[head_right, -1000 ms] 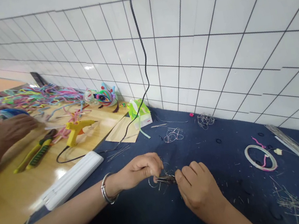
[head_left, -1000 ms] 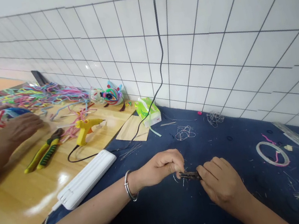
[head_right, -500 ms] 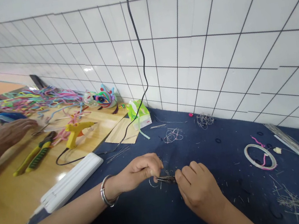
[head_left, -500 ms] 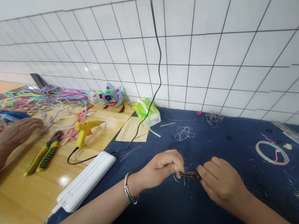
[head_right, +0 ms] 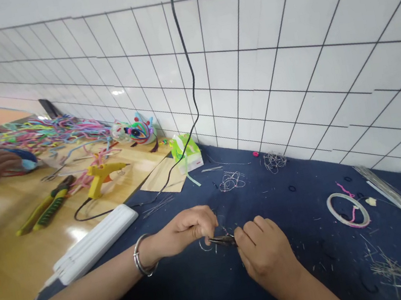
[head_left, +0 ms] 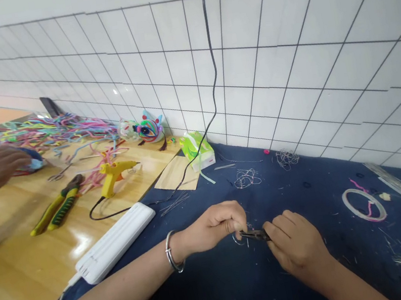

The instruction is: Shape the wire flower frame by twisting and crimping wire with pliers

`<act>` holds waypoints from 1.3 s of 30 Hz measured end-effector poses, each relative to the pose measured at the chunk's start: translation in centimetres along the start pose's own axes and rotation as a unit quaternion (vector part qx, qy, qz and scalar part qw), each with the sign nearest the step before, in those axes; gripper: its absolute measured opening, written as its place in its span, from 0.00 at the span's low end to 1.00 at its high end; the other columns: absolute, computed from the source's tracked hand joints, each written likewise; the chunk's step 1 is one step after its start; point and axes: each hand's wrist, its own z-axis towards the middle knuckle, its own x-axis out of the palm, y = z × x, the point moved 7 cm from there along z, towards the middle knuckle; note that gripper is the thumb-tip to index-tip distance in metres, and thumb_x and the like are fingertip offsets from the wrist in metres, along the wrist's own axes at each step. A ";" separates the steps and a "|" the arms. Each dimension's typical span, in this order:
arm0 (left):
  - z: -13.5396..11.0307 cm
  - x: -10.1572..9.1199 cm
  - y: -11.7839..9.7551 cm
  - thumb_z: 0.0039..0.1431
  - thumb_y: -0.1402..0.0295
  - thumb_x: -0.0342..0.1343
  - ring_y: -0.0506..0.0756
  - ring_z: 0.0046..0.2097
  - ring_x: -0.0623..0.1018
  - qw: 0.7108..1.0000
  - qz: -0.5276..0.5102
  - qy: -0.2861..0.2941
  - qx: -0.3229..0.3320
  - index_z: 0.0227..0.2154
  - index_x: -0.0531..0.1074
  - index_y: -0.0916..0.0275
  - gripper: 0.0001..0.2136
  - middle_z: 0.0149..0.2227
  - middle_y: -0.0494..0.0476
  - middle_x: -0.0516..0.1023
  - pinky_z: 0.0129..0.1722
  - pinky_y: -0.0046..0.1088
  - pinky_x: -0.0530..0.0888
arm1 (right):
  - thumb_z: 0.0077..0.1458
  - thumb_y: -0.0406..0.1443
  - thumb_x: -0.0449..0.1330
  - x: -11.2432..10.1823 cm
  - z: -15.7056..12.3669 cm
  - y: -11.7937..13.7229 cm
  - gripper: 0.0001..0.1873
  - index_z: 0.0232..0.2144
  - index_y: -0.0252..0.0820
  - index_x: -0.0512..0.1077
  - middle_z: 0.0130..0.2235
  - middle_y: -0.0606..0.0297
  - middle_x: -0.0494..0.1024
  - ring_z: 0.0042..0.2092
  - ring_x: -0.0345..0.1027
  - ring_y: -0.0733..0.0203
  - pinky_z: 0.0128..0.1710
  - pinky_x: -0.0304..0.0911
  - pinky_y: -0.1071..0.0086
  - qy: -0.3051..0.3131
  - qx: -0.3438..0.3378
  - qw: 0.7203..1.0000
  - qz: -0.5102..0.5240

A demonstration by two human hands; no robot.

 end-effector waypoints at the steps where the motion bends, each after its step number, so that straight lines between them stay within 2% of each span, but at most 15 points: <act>1: 0.0 0.0 0.1 0.62 0.68 0.45 0.50 0.35 0.71 1.000 -0.006 0.001 -0.003 0.29 0.70 0.67 0.12 0.26 0.56 0.71 0.38 0.28 0.68 | 0.53 0.31 0.53 0.1 0.0 0.0 0.08 0.36 0.38 0.69 0.27 0.64 0.65 0.31 0.54 0.61 0.31 0.53 0.65 0.000 0.003 1.000 0.006; 7: -0.2 0.2 0.7 0.61 0.64 0.47 0.49 0.30 0.72 0.996 -0.075 0.015 -0.037 0.30 0.71 0.66 0.12 0.28 0.57 0.69 0.34 0.27 0.70 | 0.53 0.30 0.52 0.2 0.2 0.0 0.07 0.34 0.39 0.69 0.28 0.64 0.64 0.31 0.55 0.62 0.31 0.54 0.65 0.009 0.010 0.999 0.040; 14: -0.2 0.3 1.4 0.60 0.61 0.46 0.51 0.33 0.72 0.994 -0.096 0.027 -0.041 0.29 0.71 0.66 0.14 0.27 0.58 0.70 0.36 0.29 0.70 | 0.53 0.30 0.52 0.4 0.1 0.3 0.07 0.35 0.38 0.69 0.27 0.64 0.64 0.30 0.54 0.62 0.31 0.54 0.65 0.010 -0.012 0.999 0.029; 20: -0.5 0.7 2.0 0.60 0.62 0.48 0.49 0.31 0.72 0.989 -0.124 0.048 -0.063 0.29 0.71 0.67 0.13 0.30 0.58 0.69 0.35 0.27 0.71 | 0.52 0.30 0.53 0.4 0.0 0.5 0.08 0.35 0.37 0.69 0.26 0.64 0.64 0.29 0.53 0.63 0.29 0.52 0.66 0.009 -0.022 0.999 0.026; 23: -0.5 0.8 2.0 0.59 0.62 0.48 0.48 0.29 0.72 0.985 -0.146 0.048 -0.076 0.29 0.71 0.67 0.13 0.30 0.57 0.68 0.33 0.27 0.71 | 0.52 0.31 0.53 0.7 0.0 0.3 0.06 0.33 0.38 0.69 0.26 0.64 0.64 0.29 0.53 0.62 0.29 0.52 0.66 0.012 -0.003 0.998 0.053; 27: -0.3 0.5 2.1 0.59 0.63 0.50 0.47 0.27 0.72 0.979 -0.176 0.012 -0.104 0.29 0.69 0.68 0.12 0.31 0.56 0.67 0.30 0.25 0.70 | 0.53 0.31 0.52 1.5 -0.1 -0.6 0.05 0.30 0.38 0.68 0.28 0.63 0.65 0.30 0.56 0.63 0.31 0.55 0.66 0.016 0.048 0.992 0.119; 31: -0.2 0.2 2.6 0.59 0.65 0.50 0.47 0.26 0.71 0.974 -0.187 -0.034 -0.125 0.30 0.67 0.68 0.10 0.27 0.53 0.68 0.28 0.24 0.68 | 0.54 0.32 0.52 1.9 -0.1 -1.9 0.04 0.29 0.39 0.66 0.29 0.63 0.66 0.32 0.59 0.63 0.33 0.57 0.67 0.011 0.118 0.969 0.216; 35: -0.2 0.6 3.4 0.58 0.66 0.51 0.46 0.24 0.71 0.965 -0.197 -0.078 -0.152 0.31 0.65 0.68 0.08 0.25 0.51 0.68 0.27 0.22 0.67 | 0.55 0.36 0.52 1.6 0.1 -2.9 0.07 0.27 0.41 0.65 0.27 0.67 0.65 0.29 0.60 0.66 0.29 0.58 0.72 0.007 0.228 0.916 0.329; 39: 0.0 1.7 3.6 0.56 0.67 0.54 0.45 0.22 0.71 0.956 -0.223 -0.095 -0.166 0.31 0.62 0.66 0.08 0.25 0.49 0.69 0.23 0.20 0.66 | 0.53 0.36 0.55 1.5 0.7 -2.3 0.05 0.29 0.41 0.68 0.28 0.68 0.67 0.29 0.61 0.67 0.30 0.58 0.72 0.032 0.263 0.886 0.381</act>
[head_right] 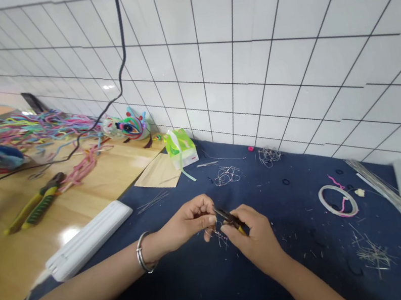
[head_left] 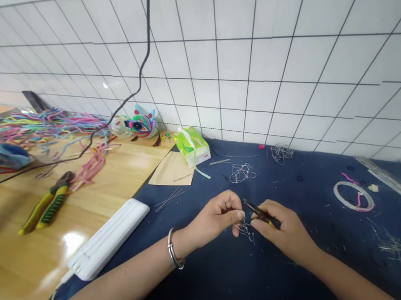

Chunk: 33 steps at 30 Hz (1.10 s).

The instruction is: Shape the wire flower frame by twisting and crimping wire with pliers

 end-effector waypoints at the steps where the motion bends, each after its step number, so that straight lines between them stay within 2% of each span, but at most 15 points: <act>1: 0.0 0.3 0.1 0.56 0.67 0.54 0.45 0.22 0.71 1.000 -0.009 0.002 -0.003 0.31 0.61 0.66 0.08 0.26 0.49 0.70 0.23 0.20 0.67 | 0.52 0.36 0.56 0.2 0.0 0.1 0.04 0.29 0.42 0.68 0.28 0.68 0.67 0.30 0.61 0.67 0.31 0.58 0.73 0.009 0.006 1.000 0.007; 5: 0.1 1.6 0.5 0.56 0.67 0.54 0.45 0.22 0.71 0.999 -0.027 0.014 -0.012 0.32 0.59 0.65 0.09 0.29 0.51 0.72 0.22 0.20 0.68 | 0.51 0.36 0.56 1.0 0.0 -0.1 0.05 0.25 0.41 0.69 0.25 0.70 0.66 0.28 0.58 0.67 0.28 0.55 0.73 0.034 0.051 0.998 0.032; 9: 0.0 2.0 0.0 0.58 0.67 0.52 0.48 0.28 0.73 0.999 -0.023 0.030 0.004 0.33 0.62 0.67 0.07 0.31 0.55 0.72 0.29 0.26 0.70 | 0.52 0.39 0.55 1.4 -0.5 -0.8 0.08 0.26 0.40 0.67 0.24 0.70 0.66 0.27 0.57 0.68 0.28 0.53 0.73 0.060 0.108 0.981 0.147; 12: -0.3 2.3 -0.9 0.57 0.68 0.53 0.50 0.36 0.73 0.997 0.008 0.068 0.020 0.36 0.65 0.68 0.08 0.33 0.57 0.72 0.39 0.30 0.69 | 0.51 0.39 0.56 0.7 -0.7 -1.5 0.08 0.25 0.39 0.66 0.23 0.72 0.64 0.26 0.55 0.69 0.29 0.53 0.73 0.022 0.136 0.966 0.217; 14: -0.6 2.8 -1.0 0.51 0.69 0.58 0.51 0.39 0.72 0.992 0.051 0.112 0.013 0.38 0.66 0.67 0.12 0.36 0.57 0.71 0.39 0.30 0.69 | 0.50 0.39 0.57 0.3 -0.9 -1.9 0.09 0.25 0.39 0.67 0.23 0.72 0.62 0.26 0.53 0.69 0.28 0.51 0.73 -0.006 0.143 0.962 0.233; 15: -0.7 2.9 -1.1 0.47 0.70 0.62 0.52 0.39 0.72 0.991 0.070 0.116 0.018 0.38 0.66 0.66 0.15 0.36 0.57 0.71 0.39 0.30 0.69 | 0.49 0.40 0.57 0.2 -0.9 -2.1 0.09 0.25 0.39 0.67 0.23 0.73 0.61 0.26 0.52 0.69 0.27 0.51 0.73 -0.012 0.144 0.960 0.239; 17: -0.7 2.7 -1.2 0.44 0.71 0.63 0.51 0.36 0.72 0.989 0.115 0.092 0.026 0.37 0.67 0.66 0.16 0.34 0.55 0.71 0.36 0.28 0.70 | 0.49 0.40 0.57 0.1 -1.0 -2.2 0.09 0.25 0.39 0.67 0.23 0.73 0.60 0.26 0.51 0.69 0.27 0.50 0.74 -0.016 0.147 0.957 0.251; 20: -0.5 2.4 -1.1 0.51 0.69 0.58 0.49 0.32 0.72 0.985 0.166 0.034 0.036 0.31 0.70 0.68 0.07 0.31 0.55 0.72 0.33 0.25 0.69 | 0.50 0.41 0.56 0.2 -1.2 -2.2 0.10 0.25 0.39 0.67 0.23 0.73 0.59 0.26 0.50 0.69 0.27 0.50 0.73 -0.017 0.148 0.954 0.259; 22: -0.5 2.4 -0.9 0.53 0.69 0.56 0.49 0.31 0.72 0.983 0.178 0.023 0.036 0.29 0.71 0.68 0.06 0.30 0.55 0.72 0.33 0.25 0.69 | 0.50 0.41 0.56 0.1 -1.2 -2.2 0.10 0.24 0.39 0.66 0.22 0.73 0.58 0.26 0.50 0.69 0.27 0.49 0.74 -0.023 0.146 0.958 0.248; 28: -0.4 1.8 0.3 0.53 0.68 0.57 0.47 0.27 0.70 0.996 0.088 -0.002 -0.011 0.29 0.69 0.68 0.07 0.27 0.52 0.71 0.29 0.24 0.68 | 0.52 0.40 0.54 -0.6 -1.1 -1.6 0.09 0.25 0.40 0.65 0.23 0.73 0.57 0.26 0.49 0.69 0.26 0.48 0.74 0.009 0.110 0.979 0.168; 33: -0.4 0.5 -0.3 0.53 0.68 0.57 0.45 0.26 0.68 0.998 0.041 -0.049 0.019 0.29 0.67 0.68 0.08 0.29 0.53 0.70 0.28 0.22 0.66 | 0.53 0.38 0.53 -1.1 -0.6 -1.7 0.08 0.26 0.41 0.64 0.24 0.72 0.58 0.27 0.52 0.68 0.28 0.51 0.74 0.030 0.069 0.994 0.082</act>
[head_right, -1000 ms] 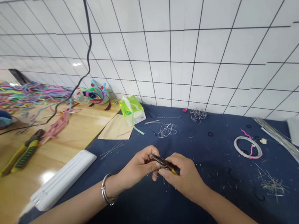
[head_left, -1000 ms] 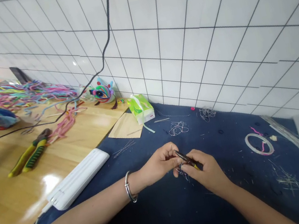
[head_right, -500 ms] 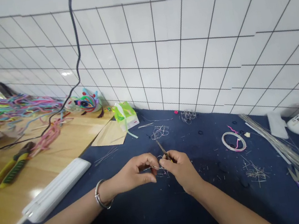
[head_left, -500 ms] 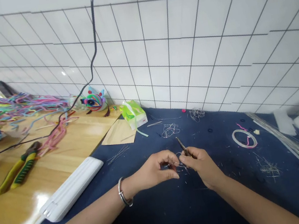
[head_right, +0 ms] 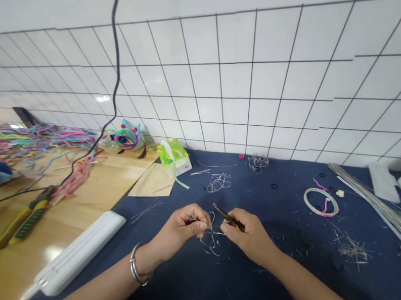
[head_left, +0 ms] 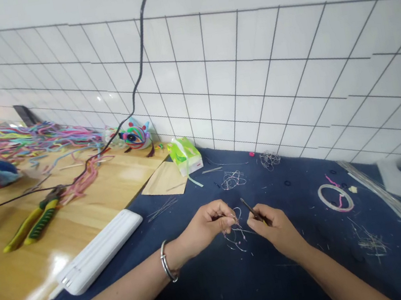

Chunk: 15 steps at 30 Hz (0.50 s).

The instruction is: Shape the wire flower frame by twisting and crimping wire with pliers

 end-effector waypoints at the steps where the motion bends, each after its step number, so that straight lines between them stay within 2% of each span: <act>1: 0.0 -0.3 -0.1 0.53 0.68 0.57 0.45 0.26 0.68 1.000 -0.003 -0.007 0.006 0.29 0.67 0.68 0.08 0.29 0.53 0.70 0.27 0.22 0.66 | 0.53 0.38 0.53 0.0 0.1 -0.1 0.07 0.26 0.41 0.64 0.25 0.72 0.59 0.27 0.53 0.68 0.28 0.51 0.74 0.004 -0.006 1.000 -0.019; 7: -0.1 -1.6 -0.3 0.54 0.68 0.56 0.44 0.25 0.66 1.000 -0.004 -0.023 0.006 0.29 0.66 0.68 0.07 0.26 0.51 0.69 0.25 0.21 0.63 | 0.53 0.36 0.53 0.8 0.7 -1.1 0.08 0.23 0.41 0.63 0.26 0.71 0.61 0.28 0.56 0.68 0.28 0.52 0.74 0.024 -0.054 0.990 -0.125; 15: 0.0 -1.4 0.2 0.53 0.68 0.57 0.44 0.23 0.65 0.999 -0.038 0.014 -0.019 0.28 0.65 0.67 0.07 0.25 0.50 0.68 0.24 0.21 0.62 | 0.54 0.36 0.53 1.3 0.6 -1.1 0.08 0.24 0.41 0.64 0.25 0.70 0.61 0.27 0.56 0.68 0.27 0.52 0.74 0.015 -0.093 0.981 -0.171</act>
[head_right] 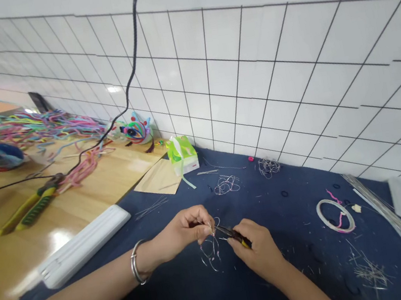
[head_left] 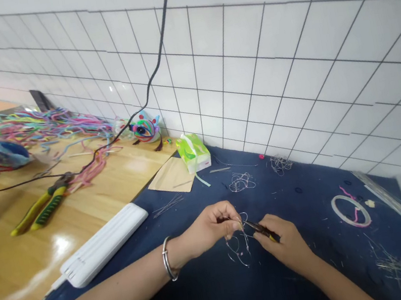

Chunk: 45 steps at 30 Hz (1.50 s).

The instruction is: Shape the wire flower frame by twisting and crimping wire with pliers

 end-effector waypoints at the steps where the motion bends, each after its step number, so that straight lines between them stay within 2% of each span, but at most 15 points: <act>1: 0.0 0.0 0.1 0.53 0.68 0.57 0.44 0.23 0.65 1.000 -0.002 0.006 -0.003 0.28 0.65 0.67 0.07 0.25 0.50 0.68 0.24 0.21 0.62 | 0.54 0.36 0.53 0.0 0.0 0.1 0.08 0.24 0.41 0.65 0.25 0.70 0.61 0.27 0.56 0.68 0.27 0.52 0.74 -0.001 -0.009 1.000 -0.006; 7: 0.1 0.1 0.4 0.53 0.69 0.57 0.44 0.22 0.64 1.000 0.000 0.020 -0.015 0.29 0.65 0.67 0.07 0.22 0.47 0.66 0.24 0.21 0.61 | 0.55 0.34 0.53 -0.3 -0.2 0.7 0.05 0.28 0.40 0.67 0.26 0.67 0.63 0.29 0.57 0.66 0.29 0.54 0.72 -0.039 -0.085 0.993 -0.065; 12: 0.1 0.3 0.4 0.53 0.70 0.56 0.44 0.21 0.63 1.000 -0.014 0.016 -0.017 0.28 0.64 0.66 0.06 0.21 0.46 0.65 0.24 0.21 0.61 | 0.54 0.32 0.51 -0.4 -0.4 0.9 0.05 0.28 0.40 0.66 0.26 0.66 0.63 0.30 0.57 0.64 0.30 0.54 0.71 -0.068 -0.087 0.988 -0.109; 17: 0.1 0.2 0.4 0.53 0.70 0.56 0.44 0.21 0.63 1.000 -0.006 0.000 -0.015 0.27 0.64 0.66 0.06 0.20 0.46 0.65 0.24 0.21 0.60 | 0.54 0.32 0.51 -0.2 -0.4 0.7 0.05 0.28 0.41 0.65 0.27 0.66 0.63 0.31 0.57 0.64 0.31 0.54 0.71 -0.070 -0.064 0.988 -0.125; 23: 0.1 0.0 0.2 0.53 0.69 0.56 0.44 0.22 0.63 1.000 0.023 -0.009 -0.016 0.28 0.64 0.66 0.06 0.21 0.46 0.64 0.24 0.21 0.61 | 0.54 0.33 0.51 0.1 -0.3 0.0 0.05 0.27 0.41 0.65 0.27 0.67 0.63 0.31 0.57 0.64 0.31 0.53 0.71 -0.041 -0.035 0.993 -0.101; 27: 0.0 -0.1 -0.1 0.55 0.69 0.55 0.45 0.25 0.66 0.999 0.043 -0.003 -0.002 0.30 0.65 0.66 0.06 0.25 0.49 0.67 0.26 0.22 0.63 | 0.55 0.36 0.52 0.1 -0.2 0.0 0.08 0.25 0.41 0.63 0.26 0.69 0.61 0.29 0.56 0.66 0.30 0.52 0.73 -0.026 -0.004 0.997 -0.066; 31: 0.0 0.0 -0.4 0.55 0.69 0.55 0.46 0.28 0.67 0.998 0.052 0.021 0.027 0.30 0.66 0.67 0.06 0.27 0.52 0.69 0.30 0.24 0.65 | 0.55 0.39 0.52 0.4 0.0 -0.2 0.14 0.20 0.41 0.59 0.23 0.72 0.57 0.26 0.54 0.68 0.26 0.51 0.75 0.009 0.062 0.998 -0.002; 35: 0.0 -0.2 -0.4 0.54 0.70 0.55 0.46 0.28 0.68 0.997 0.068 0.022 0.025 0.30 0.66 0.68 0.05 0.27 0.52 0.69 0.29 0.23 0.66 | 0.56 0.40 0.52 1.1 -0.1 0.0 0.13 0.22 0.41 0.61 0.23 0.72 0.58 0.27 0.55 0.69 0.26 0.52 0.76 0.054 0.093 0.993 0.048; 37: 0.0 -0.3 -0.6 0.54 0.70 0.55 0.46 0.28 0.68 0.995 0.089 0.022 0.032 0.30 0.67 0.68 0.05 0.28 0.53 0.69 0.29 0.24 0.66 | 0.56 0.39 0.52 1.0 -0.1 0.2 0.13 0.21 0.41 0.61 0.24 0.71 0.59 0.27 0.56 0.68 0.26 0.53 0.75 0.040 0.077 0.996 0.019; 40: 0.0 -0.5 -1.1 0.55 0.70 0.54 0.48 0.30 0.69 0.989 0.136 0.023 0.057 0.29 0.68 0.68 0.05 0.30 0.55 0.70 0.31 0.25 0.67 | 0.55 0.36 0.52 0.1 -0.1 0.9 0.09 0.24 0.40 0.64 0.25 0.68 0.62 0.29 0.57 0.66 0.29 0.55 0.72 -0.034 -0.002 0.995 -0.090; 43: 0.0 -0.7 -1.3 0.55 0.71 0.53 0.49 0.32 0.70 0.982 0.170 0.025 0.073 0.29 0.69 0.67 0.04 0.31 0.56 0.71 0.33 0.26 0.68 | 0.54 0.32 0.52 -0.6 -0.6 1.9 0.05 0.30 0.39 0.67 0.28 0.64 0.66 0.32 0.58 0.62 0.34 0.56 0.66 -0.101 -0.090 0.968 -0.212; 45: 0.0 -0.7 -1.4 0.55 0.71 0.54 0.49 0.32 0.71 0.981 0.179 0.024 0.078 0.29 0.69 0.67 0.04 0.32 0.57 0.72 0.32 0.26 0.69 | 0.53 0.31 0.52 -0.7 -0.9 2.3 0.06 0.33 0.38 0.68 0.29 0.62 0.67 0.33 0.59 0.61 0.36 0.57 0.64 -0.114 -0.120 0.948 -0.270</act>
